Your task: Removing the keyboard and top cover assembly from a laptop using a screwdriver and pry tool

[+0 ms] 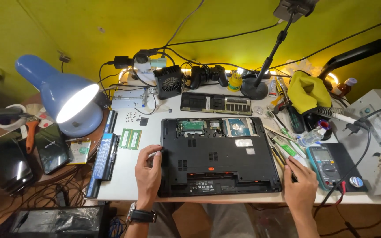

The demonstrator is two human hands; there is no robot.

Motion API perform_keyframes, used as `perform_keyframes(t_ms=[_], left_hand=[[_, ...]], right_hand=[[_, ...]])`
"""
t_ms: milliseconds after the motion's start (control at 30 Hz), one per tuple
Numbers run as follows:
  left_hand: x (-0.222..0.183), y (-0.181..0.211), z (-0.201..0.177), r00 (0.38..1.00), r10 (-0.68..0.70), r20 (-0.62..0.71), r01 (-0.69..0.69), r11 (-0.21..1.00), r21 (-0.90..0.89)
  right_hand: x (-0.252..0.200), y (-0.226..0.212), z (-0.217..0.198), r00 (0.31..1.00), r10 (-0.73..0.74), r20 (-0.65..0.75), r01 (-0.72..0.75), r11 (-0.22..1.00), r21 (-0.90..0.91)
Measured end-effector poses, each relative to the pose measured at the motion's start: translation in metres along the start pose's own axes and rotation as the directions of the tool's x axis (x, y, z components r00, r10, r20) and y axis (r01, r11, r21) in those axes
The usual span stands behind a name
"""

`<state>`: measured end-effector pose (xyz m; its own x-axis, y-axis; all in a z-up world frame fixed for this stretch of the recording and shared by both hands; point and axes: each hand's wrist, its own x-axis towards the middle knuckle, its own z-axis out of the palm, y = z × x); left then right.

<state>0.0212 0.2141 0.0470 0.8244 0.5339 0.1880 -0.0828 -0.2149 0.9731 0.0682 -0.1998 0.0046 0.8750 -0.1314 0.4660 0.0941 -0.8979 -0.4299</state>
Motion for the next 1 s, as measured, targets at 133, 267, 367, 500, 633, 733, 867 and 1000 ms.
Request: perform_keyframes(t_ms=[133,267,367,500,633,733,867,1000], left_hand=[[0.0,-0.001,0.001,1.0,-0.007,0.002,0.007,1.0,0.007],[0.0,-0.002,0.001,1.0,-0.015,0.01,0.015,1.0,0.015],[0.0,-0.002,0.001,1.0,-0.022,0.016,0.022,1.0,0.02],[0.001,-0.002,0.002,1.0,-0.018,0.021,0.017,0.999,0.029],[0.001,0.0,0.003,0.998,-0.046,0.03,0.045,0.999,0.029],[0.002,-0.002,0.005,0.998,-0.066,0.024,0.065,0.997,0.04],[0.002,-0.006,0.006,0.998,-0.058,0.023,0.056,0.994,0.089],[0.002,-0.01,0.007,0.999,-0.042,0.012,0.04,0.993,0.111]], right_hand=[[0.0,-0.005,-0.002,1.0,0.026,-0.007,-0.026,1.0,0.004],[0.0,-0.001,0.001,0.999,-0.02,-0.045,0.02,1.0,-0.003],[0.001,0.001,0.002,0.999,-0.012,-0.049,0.011,1.0,-0.018],[0.001,0.0,0.002,0.999,0.01,-0.046,-0.011,1.0,-0.021],[0.003,0.001,0.002,0.998,0.034,-0.051,-0.035,0.999,-0.014],[0.003,0.004,0.004,0.997,-0.002,-0.075,0.001,1.0,-0.011],[0.003,0.006,0.006,0.997,0.007,-0.072,-0.008,1.0,-0.012],[0.003,0.004,0.004,0.998,0.03,-0.047,-0.03,1.0,0.0]])
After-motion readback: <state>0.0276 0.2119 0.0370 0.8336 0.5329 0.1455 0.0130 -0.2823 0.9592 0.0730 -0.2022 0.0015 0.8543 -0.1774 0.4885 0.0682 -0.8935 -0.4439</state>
